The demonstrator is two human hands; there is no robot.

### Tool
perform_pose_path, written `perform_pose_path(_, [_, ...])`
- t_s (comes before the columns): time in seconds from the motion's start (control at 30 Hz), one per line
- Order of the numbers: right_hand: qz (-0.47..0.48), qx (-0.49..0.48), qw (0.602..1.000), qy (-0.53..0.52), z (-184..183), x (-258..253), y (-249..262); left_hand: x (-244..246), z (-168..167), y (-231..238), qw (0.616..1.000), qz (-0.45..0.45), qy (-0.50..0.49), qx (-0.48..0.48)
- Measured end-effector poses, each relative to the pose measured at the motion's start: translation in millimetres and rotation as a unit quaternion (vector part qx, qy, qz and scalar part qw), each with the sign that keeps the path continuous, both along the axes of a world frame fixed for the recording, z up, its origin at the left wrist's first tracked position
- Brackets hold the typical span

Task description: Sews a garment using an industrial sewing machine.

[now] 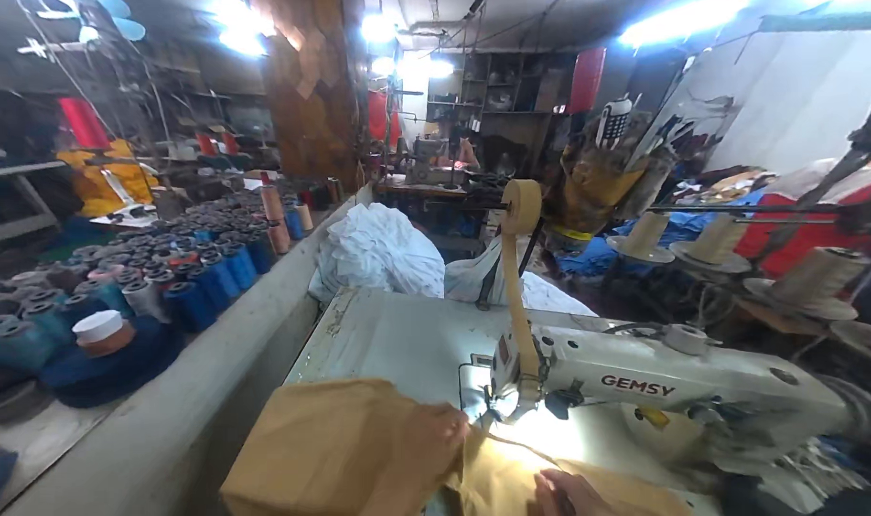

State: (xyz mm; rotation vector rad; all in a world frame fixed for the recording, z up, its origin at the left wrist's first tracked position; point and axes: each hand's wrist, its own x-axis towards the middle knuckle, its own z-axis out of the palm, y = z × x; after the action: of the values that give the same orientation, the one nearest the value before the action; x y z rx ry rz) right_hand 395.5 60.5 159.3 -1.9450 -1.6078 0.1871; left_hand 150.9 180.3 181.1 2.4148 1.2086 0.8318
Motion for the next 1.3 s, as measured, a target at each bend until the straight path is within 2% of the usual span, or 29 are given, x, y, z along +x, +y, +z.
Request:
perform_pose_path(0.07, [-0.046,-0.020,0.998,-0.044,-6,0,11,19,-27,-6,0.996,-0.059,0.059,-0.025])
perform_pose_path(0.17, [-0.078,-0.007,0.994,-0.077,-9,31,14,34,-47,-10,0.986,-0.056,0.158,-0.014])
perform_pose_path(0.3, [-0.046,-0.044,0.995,-0.076,-5,74,17,57,-47,-10,0.988,-0.052,0.136,-0.042])
perform_pose_path(0.4, [-0.046,-0.066,0.994,-0.076,-3,78,15,57,-35,-12,0.990,-0.063,0.094,-0.083])
perform_pose_path(0.47, [-0.047,-0.057,0.994,-0.077,-3,78,15,48,-29,-17,0.993,-0.067,0.070,-0.072])
perform_pose_path(0.6, [-0.048,-0.037,0.995,-0.079,-6,82,21,39,-44,-24,0.990,-0.056,0.127,-0.002])
perform_pose_path(0.77, [-0.063,-0.029,0.993,-0.091,-3,89,30,52,-39,-11,0.989,-0.067,0.123,-0.051])
perform_pose_path(0.93, [-0.077,-0.050,0.992,-0.085,0,84,24,55,-37,-21,0.987,-0.049,0.149,-0.023])
perform_pose_path(1.03, [-0.076,-0.056,0.991,-0.097,-5,88,28,57,-46,-20,0.991,-0.033,0.129,0.015])
perform_pose_path(1.3, [-0.080,-0.073,0.987,-0.119,-2,85,28,58,-43,-21,0.990,-0.040,0.132,-0.013])
